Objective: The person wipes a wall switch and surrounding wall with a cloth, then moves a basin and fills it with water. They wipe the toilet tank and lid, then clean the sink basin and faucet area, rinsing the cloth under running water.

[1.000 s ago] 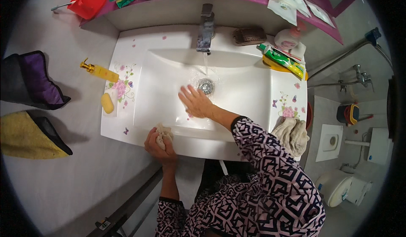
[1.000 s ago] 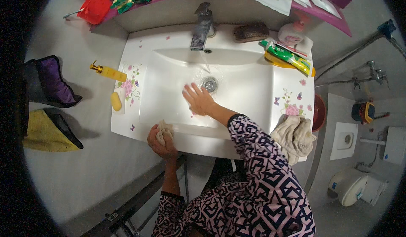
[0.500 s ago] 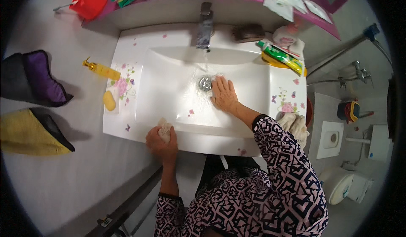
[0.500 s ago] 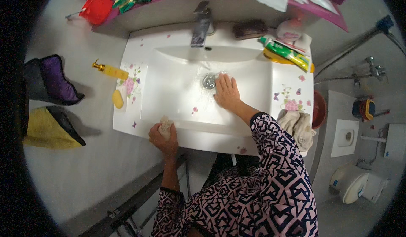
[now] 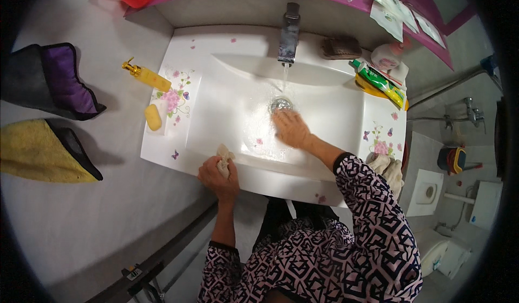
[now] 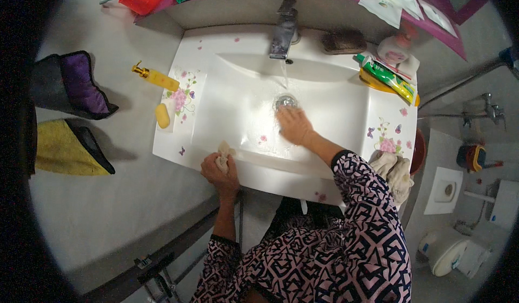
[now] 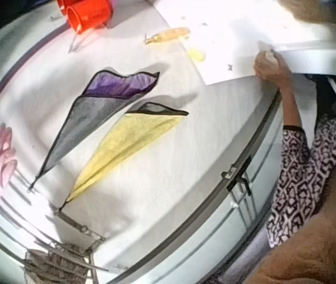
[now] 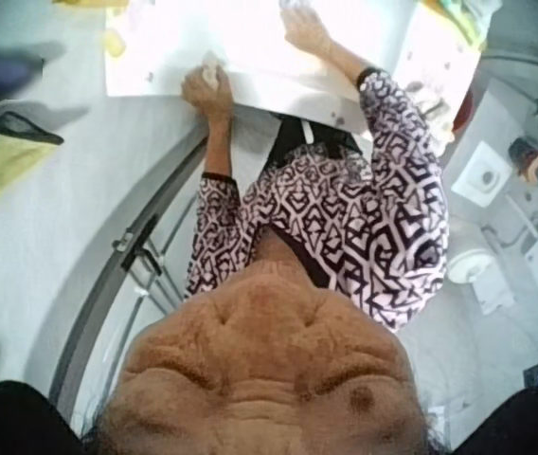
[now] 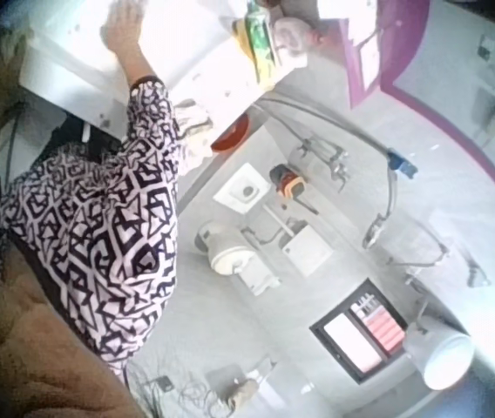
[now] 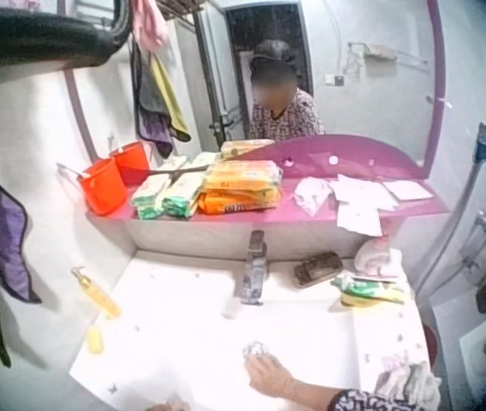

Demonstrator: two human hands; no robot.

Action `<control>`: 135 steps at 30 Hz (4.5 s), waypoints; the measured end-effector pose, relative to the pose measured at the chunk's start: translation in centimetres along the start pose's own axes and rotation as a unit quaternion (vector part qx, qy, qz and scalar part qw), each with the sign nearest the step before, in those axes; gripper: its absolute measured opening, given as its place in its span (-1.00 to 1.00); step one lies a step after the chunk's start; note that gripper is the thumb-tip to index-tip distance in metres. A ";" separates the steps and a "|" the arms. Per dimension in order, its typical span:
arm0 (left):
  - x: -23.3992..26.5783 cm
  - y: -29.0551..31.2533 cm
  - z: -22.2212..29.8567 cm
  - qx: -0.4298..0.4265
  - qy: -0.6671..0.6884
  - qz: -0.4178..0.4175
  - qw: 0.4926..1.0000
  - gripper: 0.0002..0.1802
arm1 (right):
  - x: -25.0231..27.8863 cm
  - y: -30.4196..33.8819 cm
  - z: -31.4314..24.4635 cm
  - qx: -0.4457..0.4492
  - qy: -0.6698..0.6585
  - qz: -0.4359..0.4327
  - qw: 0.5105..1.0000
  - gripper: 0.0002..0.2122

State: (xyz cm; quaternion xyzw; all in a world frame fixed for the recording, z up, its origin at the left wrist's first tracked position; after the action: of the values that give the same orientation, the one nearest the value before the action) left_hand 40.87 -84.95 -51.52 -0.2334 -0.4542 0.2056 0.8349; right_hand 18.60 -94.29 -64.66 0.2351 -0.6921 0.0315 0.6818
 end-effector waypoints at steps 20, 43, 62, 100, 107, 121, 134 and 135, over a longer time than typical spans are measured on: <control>0.3 0.2 -0.4 0.005 0.033 -0.016 0.999 -0.72 | -0.3 2.9 -3.4 0.114 0.020 -0.137 0.984 -0.31; 0.9 0.1 -0.2 -0.017 0.029 0.000 0.999 -0.69 | 4.2 -6.0 -2.5 -0.041 -0.152 0.317 0.935 -0.46; 0.9 0.1 -0.3 -0.011 0.052 0.006 0.999 -0.65 | 3.7 -9.2 -1.3 -0.087 -0.069 0.241 0.964 -0.37; 0.8 0.1 -2.4 0.109 0.183 -0.007 0.977 -0.66 | 0.3 8.2 1.0 0.129 0.054 -0.127 0.982 -0.40; 3.1 -0.4 -4.2 0.170 0.148 0.035 0.974 -0.72 | 1.8 6.4 1.4 -0.048 0.076 -0.050 0.995 -0.44; 2.8 -1.6 -4.4 0.221 0.260 0.001 0.940 -0.65 | 0.1 4.3 -1.4 0.047 -0.089 -0.093 0.991 -0.46; -4.1 -2.5 5.4 0.284 0.512 -0.185 0.789 -0.52 | 11.6 6.5 -3.7 0.064 -0.660 0.055 0.746 -0.72; -4.5 -2.8 5.4 0.282 0.511 -0.184 0.791 -0.51 | 11.0 6.3 -2.0 0.028 -0.687 0.074 0.722 -0.76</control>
State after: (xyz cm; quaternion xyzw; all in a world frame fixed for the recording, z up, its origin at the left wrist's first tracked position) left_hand 34.41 -88.61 -50.31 0.0297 0.0823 0.0177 0.9960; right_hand 18.61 -91.10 -52.22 0.1591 -0.9849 -0.0684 0.0080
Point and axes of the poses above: each hand's wrist, its own y-axis away from the middle knuckle, its own x-axis out of the back of the hand, z = x × y, the point moved 8 cm from there along -y, towards the middle knuckle, and after that the axes turned 1 degree about -z, right-handed, at the moved point
